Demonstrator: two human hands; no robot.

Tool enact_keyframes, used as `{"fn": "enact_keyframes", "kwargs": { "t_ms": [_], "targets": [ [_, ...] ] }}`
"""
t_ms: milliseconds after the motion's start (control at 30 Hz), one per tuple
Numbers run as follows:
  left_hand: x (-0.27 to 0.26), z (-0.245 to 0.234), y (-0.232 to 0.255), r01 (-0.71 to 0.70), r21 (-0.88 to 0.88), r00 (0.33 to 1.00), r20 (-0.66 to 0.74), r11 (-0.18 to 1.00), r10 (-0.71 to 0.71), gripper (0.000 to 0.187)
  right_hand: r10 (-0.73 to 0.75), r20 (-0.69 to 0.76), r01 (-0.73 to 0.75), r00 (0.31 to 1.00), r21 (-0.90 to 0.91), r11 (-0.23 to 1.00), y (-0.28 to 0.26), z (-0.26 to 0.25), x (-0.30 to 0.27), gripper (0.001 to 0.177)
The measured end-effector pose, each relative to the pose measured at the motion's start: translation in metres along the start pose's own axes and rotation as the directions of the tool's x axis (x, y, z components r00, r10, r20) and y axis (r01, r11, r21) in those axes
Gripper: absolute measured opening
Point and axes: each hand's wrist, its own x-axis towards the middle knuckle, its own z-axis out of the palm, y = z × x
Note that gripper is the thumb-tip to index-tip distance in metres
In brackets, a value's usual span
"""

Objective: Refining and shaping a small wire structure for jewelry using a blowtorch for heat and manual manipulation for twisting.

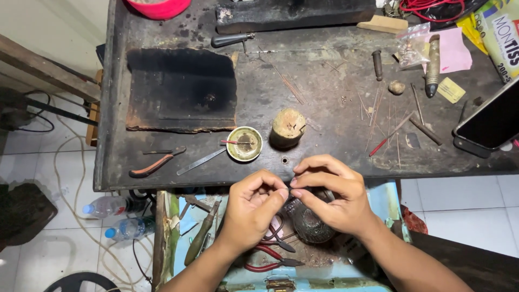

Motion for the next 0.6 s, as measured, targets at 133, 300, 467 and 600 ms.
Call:
{"fn": "enact_keyframes", "kwargs": {
  "t_ms": [133,300,467,600],
  "targets": [
    [0.001,0.0,0.004,0.04,0.011,0.999,0.009,0.999,-0.04,0.005,0.004,0.015,-0.004,1.0,-0.018,1.0,0.001,-0.002,0.0,0.015],
    [0.006,0.001,0.006,0.055,0.077,0.998,0.011,0.995,-0.056,0.006,-0.013,0.071,0.014,0.997,-0.014,1.0,0.006,-0.006,-0.001,0.015],
    [0.013,-0.002,0.006,0.114,0.078,0.992,0.042,0.99,-0.118,0.005,-0.016,0.099,0.019,0.995,-0.033,0.999,0.007,-0.009,0.001,0.015],
    [0.02,0.006,0.001,0.146,0.074,0.987,-0.075,0.987,-0.14,0.004,-0.126,0.012,0.126,0.992,-0.047,0.991,0.023,-0.007,0.002,0.006]
  ]
}}
